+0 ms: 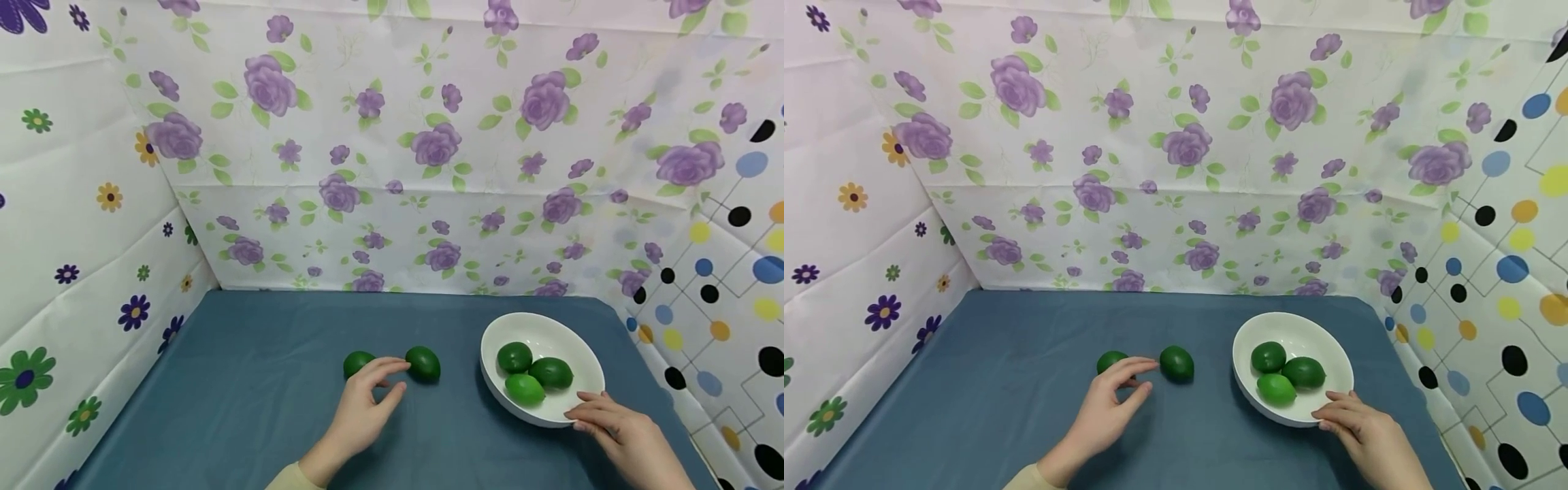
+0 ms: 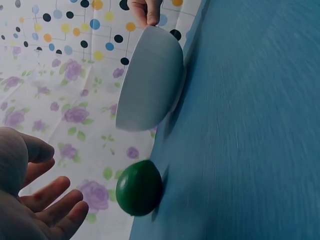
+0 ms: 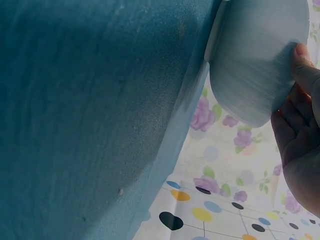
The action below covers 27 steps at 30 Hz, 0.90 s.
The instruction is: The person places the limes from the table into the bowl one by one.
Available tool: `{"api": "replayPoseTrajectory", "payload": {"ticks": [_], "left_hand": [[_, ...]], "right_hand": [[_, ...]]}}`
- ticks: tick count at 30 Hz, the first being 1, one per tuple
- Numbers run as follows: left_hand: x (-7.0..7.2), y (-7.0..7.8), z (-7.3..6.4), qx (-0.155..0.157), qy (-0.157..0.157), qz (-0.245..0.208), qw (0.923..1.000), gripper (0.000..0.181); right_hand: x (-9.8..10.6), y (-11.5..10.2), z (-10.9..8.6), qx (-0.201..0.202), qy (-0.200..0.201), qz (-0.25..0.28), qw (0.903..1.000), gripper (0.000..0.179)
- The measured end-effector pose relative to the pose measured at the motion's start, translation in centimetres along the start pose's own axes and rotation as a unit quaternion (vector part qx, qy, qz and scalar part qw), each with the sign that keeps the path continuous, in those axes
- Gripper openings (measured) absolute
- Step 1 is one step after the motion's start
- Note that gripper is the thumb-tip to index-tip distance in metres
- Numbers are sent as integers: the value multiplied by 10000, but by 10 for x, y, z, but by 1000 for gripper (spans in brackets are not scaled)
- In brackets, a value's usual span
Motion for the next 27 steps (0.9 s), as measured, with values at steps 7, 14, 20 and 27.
{"api": "replayPoseTrajectory", "payload": {"ticks": [7, 14, 20, 27], "left_hand": [[11, -10, 1, 61, 307, 211, 9993, 32], [22, -15, 2, 211, 698, 543, 9959, 38], [32, -22, 2, 857, 438, 838, 9918, 62], [41, -34, 4, 1210, 45, 1080, 9868, 90]], "right_hand": [[-1, 1, -1, 72, 71, -48, 9999, 36], [-2, 0, -1, 88, 98, -40, 9999, 38], [-4, 0, -3, -22, 38, -44, 10000, 36], [-2, 0, -1, -36, 66, -20, 10000, 32]]}}
Point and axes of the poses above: each hand's wrist, its own z-axis towards the middle knuckle, its own x-axis out of the back of the hand, y = z × x, the point moved 1 cm from there along z, towards the middle knuckle, and after that the axes turned 4 degrees about -y, right-handed, at the moved point
